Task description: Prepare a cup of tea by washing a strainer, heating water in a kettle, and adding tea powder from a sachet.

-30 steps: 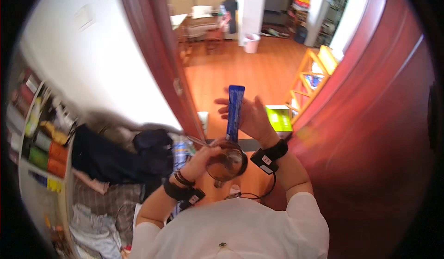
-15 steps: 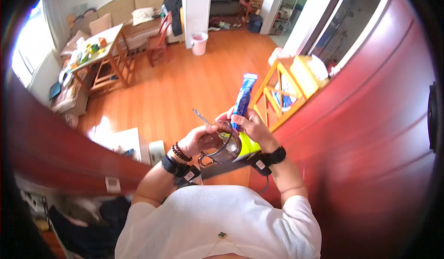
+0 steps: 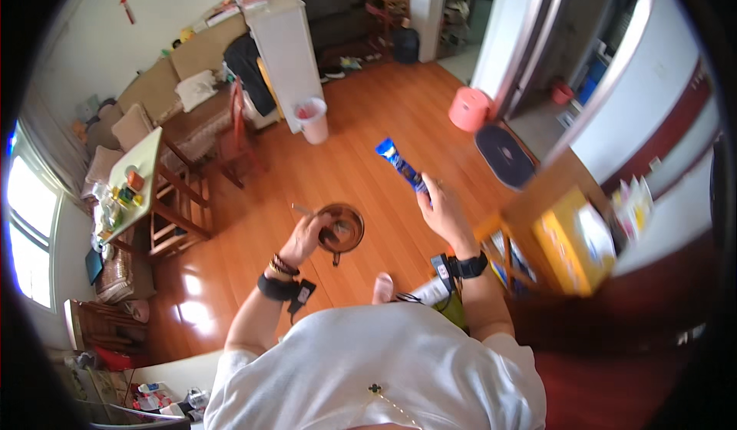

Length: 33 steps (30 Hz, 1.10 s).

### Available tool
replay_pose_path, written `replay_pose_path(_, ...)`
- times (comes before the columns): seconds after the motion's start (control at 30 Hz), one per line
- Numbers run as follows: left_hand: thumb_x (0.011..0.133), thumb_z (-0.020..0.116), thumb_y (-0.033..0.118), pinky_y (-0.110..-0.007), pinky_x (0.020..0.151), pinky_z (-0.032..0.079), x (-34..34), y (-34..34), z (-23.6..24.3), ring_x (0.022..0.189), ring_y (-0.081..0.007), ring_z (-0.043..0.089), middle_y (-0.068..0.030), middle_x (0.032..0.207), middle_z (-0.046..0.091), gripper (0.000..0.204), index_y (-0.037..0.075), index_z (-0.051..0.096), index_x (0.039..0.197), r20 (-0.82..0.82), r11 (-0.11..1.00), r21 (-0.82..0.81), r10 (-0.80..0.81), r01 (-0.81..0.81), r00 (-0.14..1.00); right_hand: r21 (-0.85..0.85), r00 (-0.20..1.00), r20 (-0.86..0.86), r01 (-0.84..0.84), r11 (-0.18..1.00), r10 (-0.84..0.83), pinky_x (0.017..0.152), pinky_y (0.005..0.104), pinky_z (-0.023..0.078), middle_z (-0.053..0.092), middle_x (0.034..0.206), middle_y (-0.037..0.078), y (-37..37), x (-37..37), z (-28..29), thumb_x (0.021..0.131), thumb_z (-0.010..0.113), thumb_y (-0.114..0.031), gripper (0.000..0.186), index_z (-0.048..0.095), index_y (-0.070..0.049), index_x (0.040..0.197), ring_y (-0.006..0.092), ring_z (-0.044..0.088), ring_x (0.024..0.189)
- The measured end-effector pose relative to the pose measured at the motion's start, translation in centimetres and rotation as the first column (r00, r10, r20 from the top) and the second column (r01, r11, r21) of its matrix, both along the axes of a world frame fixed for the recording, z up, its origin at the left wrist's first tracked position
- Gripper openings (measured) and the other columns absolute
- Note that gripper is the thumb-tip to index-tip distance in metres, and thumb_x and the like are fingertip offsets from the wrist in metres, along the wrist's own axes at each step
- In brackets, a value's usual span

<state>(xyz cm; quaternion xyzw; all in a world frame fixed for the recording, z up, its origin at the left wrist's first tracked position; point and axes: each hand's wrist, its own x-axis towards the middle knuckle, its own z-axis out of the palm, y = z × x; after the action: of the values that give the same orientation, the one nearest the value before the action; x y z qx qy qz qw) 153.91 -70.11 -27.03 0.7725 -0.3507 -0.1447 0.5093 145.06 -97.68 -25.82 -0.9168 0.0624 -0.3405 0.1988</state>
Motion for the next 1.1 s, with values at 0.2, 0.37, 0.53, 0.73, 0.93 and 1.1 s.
replay_pose_path(0.2,0.088,0.038,0.017,-0.026,0.078,0.042,13.5,-1.3,-2.2,0.086,-0.0132,0.053,-0.0063,0.094,0.058,0.031,-0.006,0.053,0.102,-0.601,0.922,-0.109,0.236,-0.371,0.763,0.919,0.684,0.391,-0.330,-0.216,0.616,0.049,0.0187,0.036,0.051,0.072,0.001,-7.5,15.2,2.6,0.081,0.054,-0.007,0.026,0.053,0.000,0.106,0.0065,0.047,0.058)
replay_pose_path(0.37,0.086,0.040,0.018,-0.025,0.075,0.044,23.9,-0.3,-8.1,0.085,-0.0140,0.056,-0.0089,0.094,0.059,0.031,-0.004,0.055,0.102,-0.616,0.792,-0.100,0.426,-0.602,0.663,0.870,0.861,0.042,-0.281,0.406,0.508,0.046,0.0176,0.033,0.048,0.064,0.000,-18.1,27.1,2.7,0.082,0.052,-0.008,0.010,0.053,-0.004,0.091,0.0045,0.041,0.050)
replay_pose_path(0.53,0.085,0.041,0.020,-0.028,0.077,0.042,43.3,-6.8,-10.5,0.086,-0.0176,0.054,-0.0100,0.095,0.058,0.030,-0.004,0.055,0.097,-0.376,0.854,-0.050,0.464,-0.517,0.802,-0.058,0.996,-0.038,0.075,0.995,-0.077,0.045,0.0269,0.040,0.053,0.063,0.008,-30.6,36.7,2.0,0.083,0.054,-0.016,0.014,0.052,-0.004,0.090,0.0122,0.050,0.050)
replay_pose_path(0.73,0.085,0.038,0.014,-0.029,0.073,0.044,64.0,-31.9,-1.6,0.083,-0.0168,0.054,-0.0098,0.089,0.059,0.030,-0.005,0.052,0.103,-0.417,0.993,-0.083,0.043,-0.085,0.908,0.701,0.996,-0.059,0.090,0.708,-0.069,0.048,0.0193,0.035,0.047,0.063,-0.001,-39.7,42.9,2.6,0.080,0.053,-0.005,0.007,0.052,-0.001,0.085,0.0039,0.042,0.055)
replay_pose_path(0.93,0.088,0.030,0.023,-0.029,0.077,0.045,80.8,-53.2,3.6,0.086,-0.0181,0.057,-0.0100,0.099,0.057,0.040,-0.005,0.047,0.112,-0.373,0.923,-0.338,-0.312,0.185,0.874,0.673,0.991,-0.056,0.127,0.729,-0.121,0.052,0.0175,0.038,0.050,0.066,-0.001,-51.5,52.7,2.4,0.077,0.054,0.000,0.012,0.052,-0.001,0.089,0.0050,0.048,0.058)
replay_pose_path(1.1,0.085,0.034,0.024,-0.028,0.078,0.043,92.8,-64.1,8.7,0.089,-0.0155,0.055,-0.0080,0.100,0.057,0.037,0.000,0.052,0.107,-0.392,0.945,-0.285,-0.269,0.162,0.880,0.605,0.993,0.009,0.086,0.792,-0.114,0.057,0.0242,0.042,0.055,0.068,0.008,-62.1,64.8,4.0,0.074,0.058,-0.004,0.018,0.056,0.003,0.091,0.0142,0.055,0.065)
